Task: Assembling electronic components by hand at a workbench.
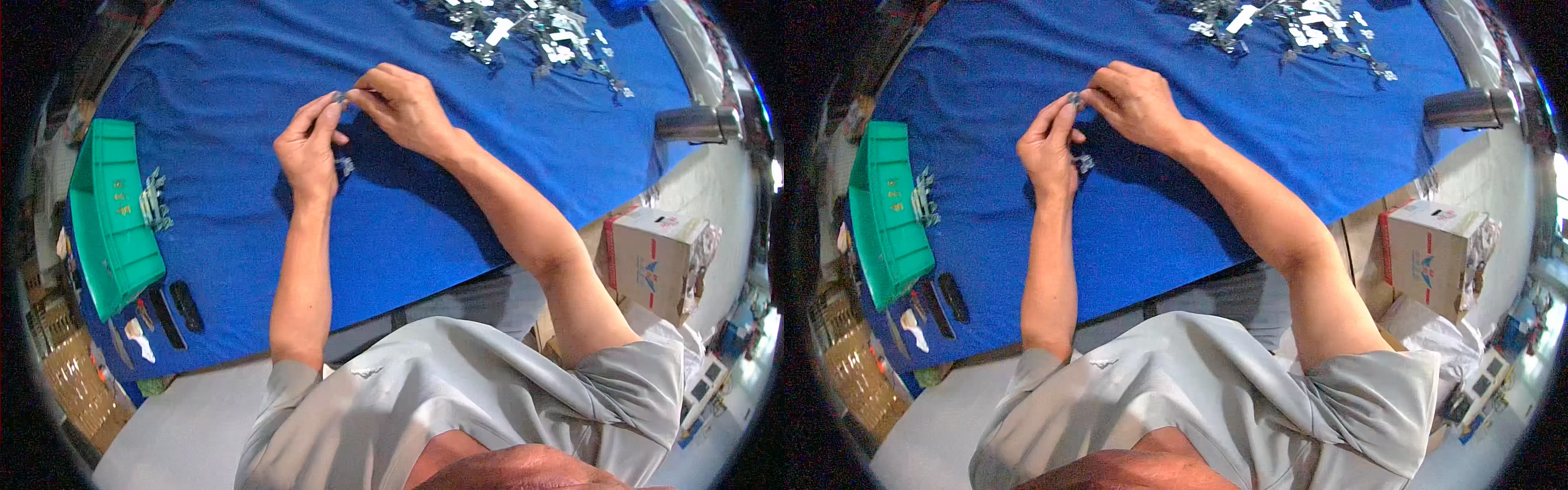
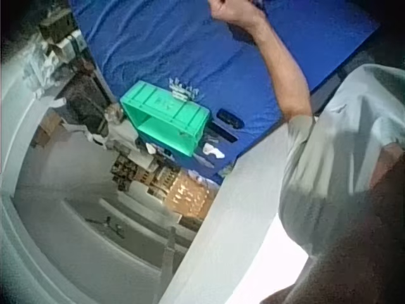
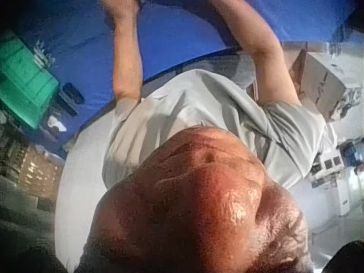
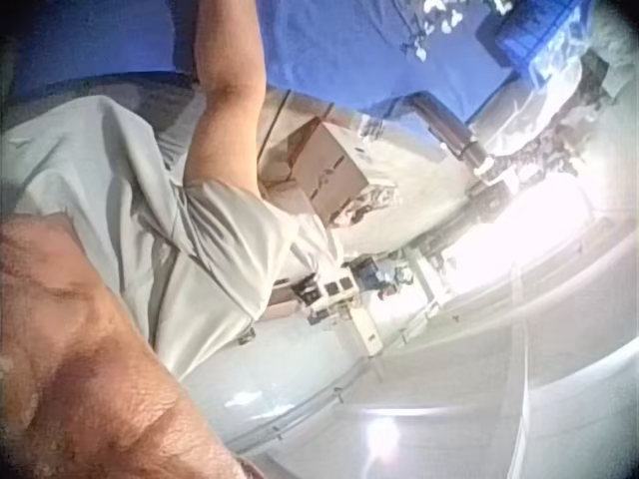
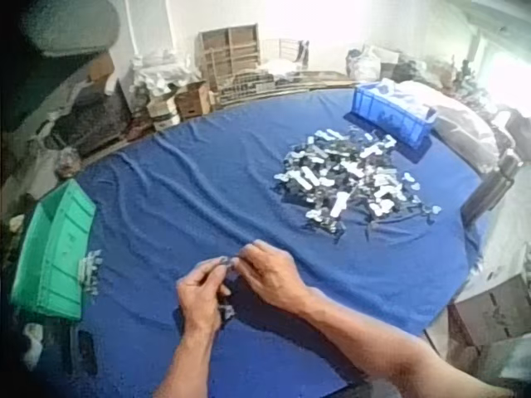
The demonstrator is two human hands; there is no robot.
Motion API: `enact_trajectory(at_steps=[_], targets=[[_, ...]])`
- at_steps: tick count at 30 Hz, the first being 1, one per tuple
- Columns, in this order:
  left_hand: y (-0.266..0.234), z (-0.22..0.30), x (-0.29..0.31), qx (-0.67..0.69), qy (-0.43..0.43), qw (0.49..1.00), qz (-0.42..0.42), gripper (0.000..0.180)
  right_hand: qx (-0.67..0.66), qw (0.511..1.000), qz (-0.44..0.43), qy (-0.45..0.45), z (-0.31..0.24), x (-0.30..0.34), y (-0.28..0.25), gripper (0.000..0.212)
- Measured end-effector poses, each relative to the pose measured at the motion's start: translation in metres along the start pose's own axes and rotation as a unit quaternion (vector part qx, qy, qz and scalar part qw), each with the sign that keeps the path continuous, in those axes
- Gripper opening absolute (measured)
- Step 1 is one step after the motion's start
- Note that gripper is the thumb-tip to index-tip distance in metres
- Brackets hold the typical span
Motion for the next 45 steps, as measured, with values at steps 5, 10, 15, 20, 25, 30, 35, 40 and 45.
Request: enact_trajectory(at_steps=[5,10,15,20,25,30,35,40,45], targets=[[0.005,0.003,0.002,-0.005,0.014,1.000,-0.010,0.017,0.054,0.997,-0.043,0.041,0.013,0.001,0.003,0.028],[0.004,0.000,0.001,-0.008,0.011,1.000,0.000,0.017,-0.034,0.998,0.003,0.046,0.008,0.001,-0.004,0.029],[0.006,0.004,0.002,0.002,0.016,1.000,-0.012,0.018,0.024,0.997,-0.054,0.056,0.013,0.002,0.003,0.026],[0.004,0.004,0.002,0.002,0.011,1.000,-0.006,0.018,-0.049,0.998,0.023,0.027,0.004,0.001,-0.006,0.030],[0.006,0.005,0.004,0.001,-0.006,1.000,-0.016,0.018,0.044,0.996,-0.050,0.051,0.010,0.001,0.003,0.031],[0.004,-0.003,0.002,-0.004,-0.023,1.000,-0.017,0.018,-0.030,0.998,-0.002,0.051,0.008,0.002,-0.001,0.032],[0.005,0.002,0.001,0.004,0.001,1.000,-0.021,0.018,0.025,0.998,-0.039,0.045,0.007,0.001,0.003,0.025],[0.005,-0.003,0.000,0.017,-0.007,1.000,-0.018,0.018,-0.030,0.999,0.030,0.005,0.003,0.001,-0.003,0.025],[0.005,0.003,0.002,-0.004,0.001,1.000,-0.011,0.017,0.037,0.996,-0.054,0.058,0.014,0.003,0.006,0.025]])
Point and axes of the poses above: each hand's wrist, its own x-axis away from the middle knuckle, its own y-axis out of the palm, z = x × y, the point moved 10 cm from there along -x, towards the middle knuckle, and after that the axes turned 11 degrees about -x, right-handed, at the moved point
